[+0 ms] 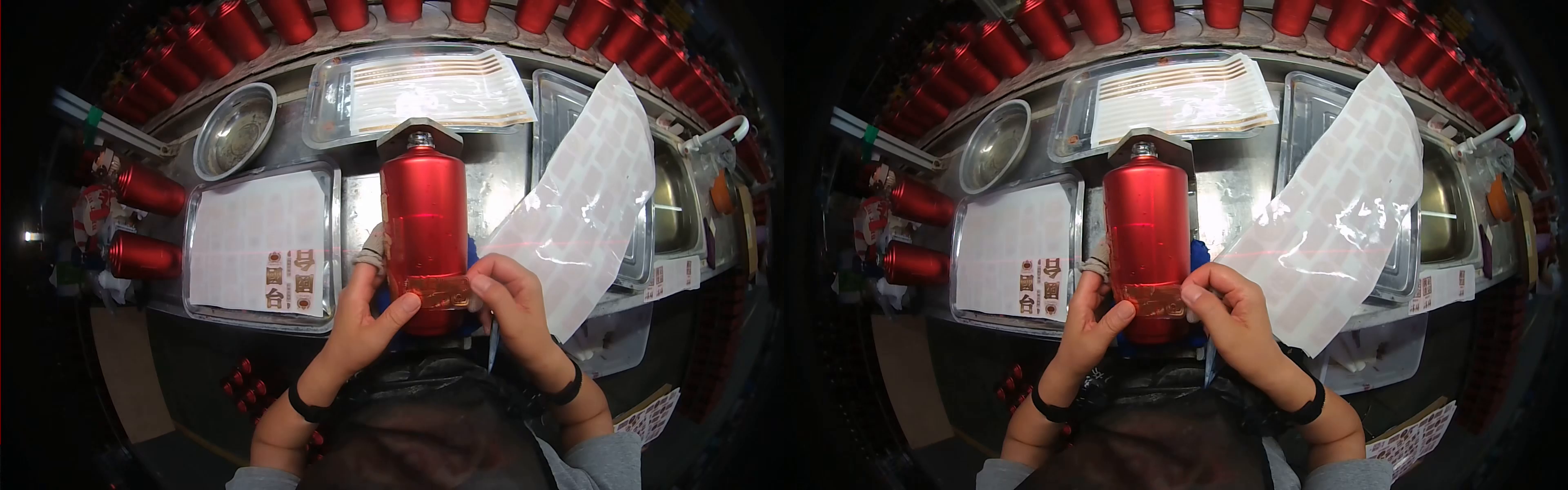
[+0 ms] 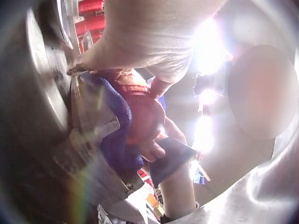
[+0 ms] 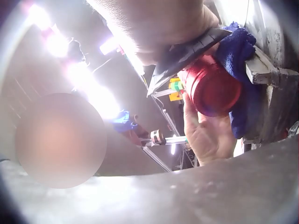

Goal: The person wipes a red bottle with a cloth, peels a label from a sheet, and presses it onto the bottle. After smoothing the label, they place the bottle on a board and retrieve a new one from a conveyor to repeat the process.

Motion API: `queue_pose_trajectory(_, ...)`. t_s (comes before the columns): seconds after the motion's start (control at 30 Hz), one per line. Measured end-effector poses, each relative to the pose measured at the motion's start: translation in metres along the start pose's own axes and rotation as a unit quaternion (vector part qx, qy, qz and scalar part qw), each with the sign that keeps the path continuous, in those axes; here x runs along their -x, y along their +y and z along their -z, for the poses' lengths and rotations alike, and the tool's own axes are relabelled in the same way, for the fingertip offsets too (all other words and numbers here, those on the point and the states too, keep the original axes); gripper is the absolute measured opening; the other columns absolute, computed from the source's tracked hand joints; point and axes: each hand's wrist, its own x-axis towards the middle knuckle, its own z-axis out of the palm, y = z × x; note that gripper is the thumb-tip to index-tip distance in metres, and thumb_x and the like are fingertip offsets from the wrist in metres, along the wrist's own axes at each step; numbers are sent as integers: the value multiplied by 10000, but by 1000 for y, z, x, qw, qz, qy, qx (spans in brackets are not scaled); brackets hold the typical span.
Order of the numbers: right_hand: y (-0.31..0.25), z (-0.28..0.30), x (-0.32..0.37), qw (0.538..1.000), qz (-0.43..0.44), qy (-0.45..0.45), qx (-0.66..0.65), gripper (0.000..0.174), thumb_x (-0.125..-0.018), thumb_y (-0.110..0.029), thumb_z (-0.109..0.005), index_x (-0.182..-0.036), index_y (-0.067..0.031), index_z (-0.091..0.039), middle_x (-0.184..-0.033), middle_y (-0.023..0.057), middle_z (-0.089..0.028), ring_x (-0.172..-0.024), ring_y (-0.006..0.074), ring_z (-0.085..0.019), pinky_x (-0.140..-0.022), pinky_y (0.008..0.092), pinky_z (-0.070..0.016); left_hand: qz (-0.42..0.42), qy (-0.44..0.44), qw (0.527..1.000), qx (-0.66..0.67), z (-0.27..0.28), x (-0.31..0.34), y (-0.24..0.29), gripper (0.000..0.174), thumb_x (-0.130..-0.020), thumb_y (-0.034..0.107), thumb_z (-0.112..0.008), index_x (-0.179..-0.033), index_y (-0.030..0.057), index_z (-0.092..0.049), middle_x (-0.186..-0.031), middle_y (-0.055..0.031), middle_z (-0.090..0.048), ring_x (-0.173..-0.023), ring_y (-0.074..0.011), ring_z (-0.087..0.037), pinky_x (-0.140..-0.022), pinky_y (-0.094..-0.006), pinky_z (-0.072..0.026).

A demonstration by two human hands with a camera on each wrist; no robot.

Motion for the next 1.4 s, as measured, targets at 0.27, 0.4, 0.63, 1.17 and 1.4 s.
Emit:
queue_pose_trajectory(0.27,17,1,-5,990,94,1,104,137,-886,-124,-719,-852,-60,-602,-753,-71,-567,-547,-48,-351,-476,148,-263,4,32,999,10,-8,1,-1,826,-914,225,-680,-1508,-77,-193,-1465,-192,-406,-1332,-252,-443,-1116,-375,-332)
queue_pose_trajectory(0.4,18,0,-5,993,84,8,85,145,-883,-124,-724,-839,-65,-599,-744,-72,-564,-548,-47,-354,-476,152,-263,-1,47,999,17,-11,0,-2,809,-916,218,-678,-1500,-87,-208,-1453,-194,-420,-1316,-249,-459,-1103,-364,-350)
queue_pose_trajectory(0.63,16,-1,-4,993,79,11,83,144,-884,-112,-717,-829,-66,-592,-723,-75,-544,-553,-44,-359,-479,153,-266,21,70,997,26,-16,0,0,782,-918,200,-673,-1491,-93,-227,-1423,-199,-449,-1288,-239,-485,-1082,-346,-373)
queue_pose_trajectory(1.17,7,2,-2,990,66,0,127,179,-876,-139,-739,-836,-62,-582,-742,-75,-537,-550,-46,-353,-476,149,-263,42,83,995,20,-20,-8,12,660,-887,220,-718,-1386,-58,-387,-1264,-164,-576,-1149,-201,-580,-988,-326,-448)
queue_pose_trajectory(1.4,12,6,-2,992,62,-7,109,176,-869,-139,-745,-831,-67,-588,-729,-84,-535,-537,-49,-334,-466,153,-243,37,92,995,-31,-22,-8,12,706,-843,257,-754,-1371,-53,-402,-1231,-167,-595,-1121,-204,-596,-963,-330,-464)
